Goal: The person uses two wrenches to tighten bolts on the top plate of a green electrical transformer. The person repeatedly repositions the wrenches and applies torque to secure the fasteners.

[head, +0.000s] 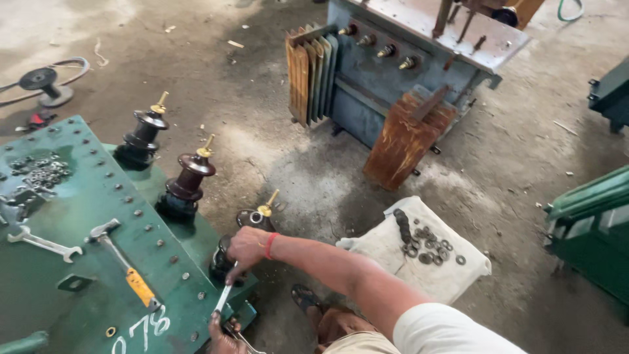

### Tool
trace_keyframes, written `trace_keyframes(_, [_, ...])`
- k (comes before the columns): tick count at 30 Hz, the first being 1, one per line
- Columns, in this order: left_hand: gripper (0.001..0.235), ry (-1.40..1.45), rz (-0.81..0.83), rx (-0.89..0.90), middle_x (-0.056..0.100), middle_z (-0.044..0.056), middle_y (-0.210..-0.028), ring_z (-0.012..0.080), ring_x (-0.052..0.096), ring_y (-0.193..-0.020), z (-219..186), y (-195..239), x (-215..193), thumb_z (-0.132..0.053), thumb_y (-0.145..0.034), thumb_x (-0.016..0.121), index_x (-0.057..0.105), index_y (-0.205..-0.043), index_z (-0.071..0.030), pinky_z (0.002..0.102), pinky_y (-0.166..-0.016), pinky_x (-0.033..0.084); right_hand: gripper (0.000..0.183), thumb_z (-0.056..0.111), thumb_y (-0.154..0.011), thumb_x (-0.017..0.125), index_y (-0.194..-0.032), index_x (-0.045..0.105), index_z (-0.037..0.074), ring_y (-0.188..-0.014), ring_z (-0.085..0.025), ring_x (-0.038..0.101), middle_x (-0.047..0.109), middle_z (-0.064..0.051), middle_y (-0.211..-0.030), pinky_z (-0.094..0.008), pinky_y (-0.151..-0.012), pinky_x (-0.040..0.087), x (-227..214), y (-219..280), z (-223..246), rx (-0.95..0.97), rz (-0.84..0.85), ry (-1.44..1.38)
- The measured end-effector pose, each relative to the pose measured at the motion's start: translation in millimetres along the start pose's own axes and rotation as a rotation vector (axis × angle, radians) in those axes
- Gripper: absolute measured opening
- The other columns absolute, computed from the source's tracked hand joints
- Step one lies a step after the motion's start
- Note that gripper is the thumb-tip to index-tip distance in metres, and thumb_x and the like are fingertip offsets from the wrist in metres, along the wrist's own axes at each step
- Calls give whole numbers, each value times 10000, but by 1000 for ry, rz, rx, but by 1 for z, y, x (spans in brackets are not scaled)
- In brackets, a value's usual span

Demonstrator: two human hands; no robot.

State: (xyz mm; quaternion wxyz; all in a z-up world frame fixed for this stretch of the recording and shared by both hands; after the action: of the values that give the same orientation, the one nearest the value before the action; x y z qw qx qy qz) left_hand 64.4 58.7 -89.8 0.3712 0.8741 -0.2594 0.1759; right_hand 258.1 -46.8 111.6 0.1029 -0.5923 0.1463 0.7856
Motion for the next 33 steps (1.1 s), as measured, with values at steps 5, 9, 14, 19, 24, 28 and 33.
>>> trace_keyframes(5, [304,17,-9,22,643,-8,-891,122,584,-712,-7,17,8,-389,-913,772,651,-1062,-153,251,-528,436,785,865,-663,563,-667,759,105,-660,-356,695,689,-121,-655,-470,-596,515,-23,-14,-11,-60,-206,-67])
trace_keyframes(9, [311,36,52,-16,645,12,-900,125,597,-754,-16,21,12,-373,-964,773,647,-1093,-120,257,-556,457,828,866,-775,517,-691,748,76,-671,-351,696,690,-142,-659,-466,-622,520,-15,45,26,120,-67,-29])
trace_keyframes(14, [310,90,675,-37,640,149,-778,272,599,-587,-7,3,30,-420,-1087,689,628,-1114,-118,394,-430,505,406,402,-1051,535,-1023,686,25,-724,-466,682,659,-249,-729,-574,-718,536,20,161,98,584,-213,-568])
trace_keyframes(19, [422,10,310,-196,677,120,-901,248,666,-713,20,-36,-13,-521,-1005,573,602,-1128,-118,400,-462,535,581,583,-1002,526,-857,720,56,-667,-416,694,654,-183,-668,-512,-609,555,22,104,49,320,4,-258])
trace_keyframes(24, [332,-31,76,-39,660,85,-918,215,630,-677,12,-40,-18,-392,-989,671,613,-1109,-88,350,-452,480,687,788,-781,585,-726,768,129,-689,-354,708,705,-135,-653,-470,-619,541,-20,-43,-6,-190,123,14])
trace_keyframes(28, [281,5,-48,112,643,66,-903,193,606,-636,5,-6,-13,-276,-954,757,613,-1059,-59,315,-442,442,694,803,-632,662,-724,776,124,-705,-369,709,715,-138,-683,-480,-608,533,-37,-74,3,-343,69,-28])
trace_keyframes(33, [238,87,-214,190,669,42,-840,196,585,-549,-4,27,-11,-131,-816,792,648,-987,-48,306,-403,403,707,818,-659,639,-718,776,127,-678,-367,710,723,-130,-657,-517,-783,499,-18,-69,-24,-402,165,233])
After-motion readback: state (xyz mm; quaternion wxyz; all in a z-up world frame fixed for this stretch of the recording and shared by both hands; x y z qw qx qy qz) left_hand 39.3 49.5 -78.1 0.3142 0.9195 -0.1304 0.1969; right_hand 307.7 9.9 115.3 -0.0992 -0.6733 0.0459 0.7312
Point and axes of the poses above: each hand's wrist, its own y-axis away from the middle knuckle, its own x-axis out of the palm, z = x × y, the point moved 7 cm from there along -y, towards the middle knuckle
